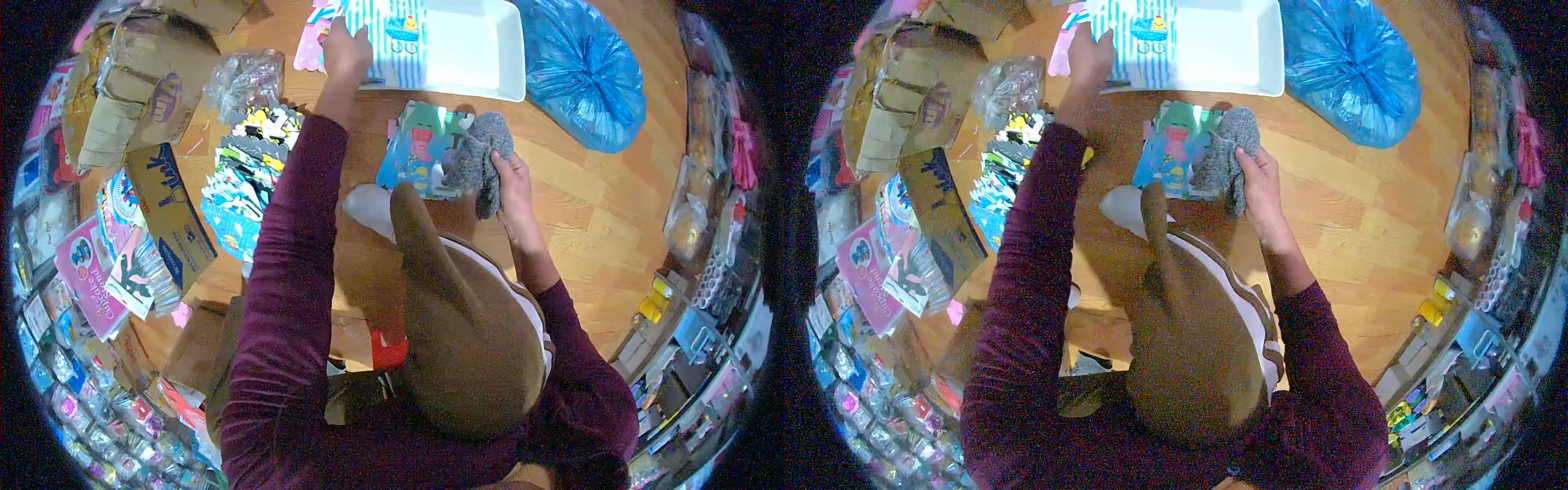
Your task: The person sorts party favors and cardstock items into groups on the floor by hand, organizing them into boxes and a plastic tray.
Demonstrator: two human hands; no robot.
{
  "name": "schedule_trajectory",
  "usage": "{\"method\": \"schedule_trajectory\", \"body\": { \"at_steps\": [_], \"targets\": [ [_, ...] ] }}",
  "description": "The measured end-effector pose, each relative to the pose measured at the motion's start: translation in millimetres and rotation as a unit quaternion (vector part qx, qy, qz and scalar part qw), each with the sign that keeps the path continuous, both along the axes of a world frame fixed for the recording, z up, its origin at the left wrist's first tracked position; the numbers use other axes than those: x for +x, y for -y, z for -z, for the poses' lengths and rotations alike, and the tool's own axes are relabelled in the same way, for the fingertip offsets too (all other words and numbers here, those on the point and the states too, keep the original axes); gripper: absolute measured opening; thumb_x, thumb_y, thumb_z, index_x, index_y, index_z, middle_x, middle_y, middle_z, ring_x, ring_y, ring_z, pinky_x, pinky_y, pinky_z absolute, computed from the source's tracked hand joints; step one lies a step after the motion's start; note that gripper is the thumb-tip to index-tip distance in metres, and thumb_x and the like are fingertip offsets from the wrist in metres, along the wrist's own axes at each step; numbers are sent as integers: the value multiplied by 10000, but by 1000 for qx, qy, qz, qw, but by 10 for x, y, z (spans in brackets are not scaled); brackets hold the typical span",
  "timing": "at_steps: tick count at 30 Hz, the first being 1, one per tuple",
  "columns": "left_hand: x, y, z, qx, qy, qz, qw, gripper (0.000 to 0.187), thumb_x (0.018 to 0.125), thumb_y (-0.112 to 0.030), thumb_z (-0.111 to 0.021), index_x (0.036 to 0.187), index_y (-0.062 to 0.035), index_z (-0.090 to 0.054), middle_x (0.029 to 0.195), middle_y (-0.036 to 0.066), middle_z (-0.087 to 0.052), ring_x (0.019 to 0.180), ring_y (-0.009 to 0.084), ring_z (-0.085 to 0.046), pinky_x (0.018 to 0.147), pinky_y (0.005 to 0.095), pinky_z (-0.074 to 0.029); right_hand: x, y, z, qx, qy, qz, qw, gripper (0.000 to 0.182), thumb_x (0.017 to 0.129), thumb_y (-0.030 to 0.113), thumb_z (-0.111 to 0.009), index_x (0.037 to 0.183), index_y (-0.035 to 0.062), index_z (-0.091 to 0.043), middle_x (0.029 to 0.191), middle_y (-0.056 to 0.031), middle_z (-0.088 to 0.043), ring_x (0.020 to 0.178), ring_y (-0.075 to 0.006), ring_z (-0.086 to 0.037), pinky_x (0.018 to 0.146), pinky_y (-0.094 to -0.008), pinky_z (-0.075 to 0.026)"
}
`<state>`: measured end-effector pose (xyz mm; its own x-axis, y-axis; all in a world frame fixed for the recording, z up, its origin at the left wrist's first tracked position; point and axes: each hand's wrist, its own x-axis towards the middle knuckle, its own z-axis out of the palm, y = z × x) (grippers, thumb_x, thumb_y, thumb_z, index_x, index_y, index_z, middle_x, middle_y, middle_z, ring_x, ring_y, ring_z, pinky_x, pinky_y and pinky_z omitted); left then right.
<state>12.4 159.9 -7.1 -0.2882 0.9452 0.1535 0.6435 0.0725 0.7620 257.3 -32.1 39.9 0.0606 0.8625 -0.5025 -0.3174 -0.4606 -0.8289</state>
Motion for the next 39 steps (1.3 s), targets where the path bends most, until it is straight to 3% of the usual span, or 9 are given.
{"method": "schedule_trajectory", "body": {
  "at_steps": [8, 10, 12, 15, 17, 21, 23, 29, 39],
  "targets": [
    [-127, -285, 193, -80, -124, 33, 988, 436, 723, -199, -581, 1070, 30, -448, 954, 251, -548, 899, 371, -537, 770, 427, -417, 301, 169, 298, -29, 40, 18, 999, 178, 848, 110, -466, 951, -4, -556, 860, -51, -601, 736, -115, -557, 664, -246, -442],
    [-62, -185, 41, -108, -65, 11, 992, 404, 701, 25, -452, 1104, 35, -415, 1002, 257, -529, 970, 378, -497, 805, 403, -410, 391, 200, 383, -35, 57, 12, 998, 177, 847, 111, -469, 949, -4, -556, 859, -51, -601, 738, -114, -556, 661, -243, -440],
    [-37, -92, -41, -83, -64, 22, 994, 428, 679, 30, -481, 1101, 39, -408, 1011, 252, -524, 982, 383, -483, 813, 399, -403, 454, 193, 456, -25, 88, 34, 995, 167, 843, 116, -479, 935, 0, -556, 839, -45, -598, 731, -112, -551, 657, -243, -436],
    [36, 225, -178, 55, -140, 59, 987, 504, 647, -61, -529, 1115, 46, -376, 1020, 255, -439, 957, 415, -395, 841, 453, -328, 553, 191, 628, -28, 113, 66, 991, 157, 835, 125, -495, 910, -1, -550, 821, -48, -584, 718, -112, -535, 648, -241, -427],
    [121, 482, -21, 114, -100, 74, 986, 435, 735, -231, -572, 1075, 18, -465, 938, 203, -544, 880, 356, -515, 795, 406, -400, 595, 160, 718, -34, 131, 67, 989, 173, 835, 131, -496, 920, -13, -540, 827, -64, -574, 723, -122, -527, 649, -248, -423],
    [322, 1388, 204, -171, 27, 115, 978, 389, 727, -187, -558, 1041, 36, -501, 942, 193, -543, 879, 324, -522, 775, 370, -409, 541, 142, 1029, -51, 159, 48, 985, 212, 832, 120, -494, 972, -38, -520, 841, -73, -573, 734, -130, -527, 655, -259, -422],
    [410, 1726, 272, -309, 218, 53, 924, 392, 722, -180, -561, 1043, 40, -506, 946, 203, -543, 868, 329, -527, 772, 370, -412, 458, 131, 1147, -39, 189, 15, 981, 215, 831, 114, -495, 981, -37, -519, 846, -76, -574, 736, -133, -527, 660, -260, -422],
    [624, 2133, 915, -242, 111, 41, 963, 420, 723, -174, -567, 1078, 32, -481, 988, 228, -526, 910, 350, -512, 814, 390, -404, 139, 40, 1240, -12, 242, -38, 970, 242, 802, 104, -517, 1001, -33, -511, 895, -94, -567, 774, -150, -518, 706, -274, -420],
    [762, 2196, 539, -185, 129, 59, 973, 491, 702, -169, -598, 1119, 24, -426, 1060, 247, -454, 1038, 384, -408, 884, 428, -331, 179, 72, 1227, -17, 179, 3, 984, 243, 788, 79, -531, 999, -40, -509, 868, -91, -574, 743, -155, -527, 682, -277, -427]
  ]
}}
